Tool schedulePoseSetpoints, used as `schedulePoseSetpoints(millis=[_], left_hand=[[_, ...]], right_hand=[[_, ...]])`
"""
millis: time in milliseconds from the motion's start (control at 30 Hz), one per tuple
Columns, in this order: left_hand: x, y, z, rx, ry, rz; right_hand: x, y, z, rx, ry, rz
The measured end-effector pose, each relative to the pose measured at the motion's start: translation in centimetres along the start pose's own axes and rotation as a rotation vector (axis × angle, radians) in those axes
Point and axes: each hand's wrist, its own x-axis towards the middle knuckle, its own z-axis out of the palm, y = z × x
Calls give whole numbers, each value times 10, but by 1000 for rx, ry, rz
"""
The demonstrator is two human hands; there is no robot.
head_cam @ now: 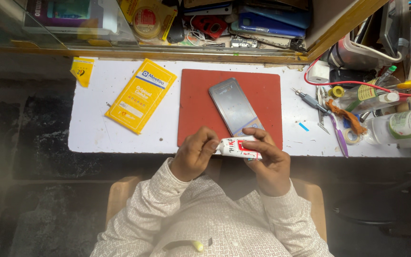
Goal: The person applies adhesive to the edges of a smartphone back cover and then presses it onto the phone body. They insert a SIM card into the slot and continue applying adhesive along the edges to secure the cover.
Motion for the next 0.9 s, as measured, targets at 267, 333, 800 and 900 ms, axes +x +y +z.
schedulePoseSetpoints(millis=[267, 333, 800, 900], left_hand=[[7, 7, 19, 34, 240, 90], [11, 6, 15, 49, 259, 12], [43, -43, -97, 18, 496, -231], [65, -50, -157, 541, 606, -182]], right_hand=[[-2, 13, 16, 273, 129, 59], [-3, 20, 16, 263, 141, 115], [-9, 42, -27, 370, 209, -142], [-11, 41, -43, 444, 196, -138]])
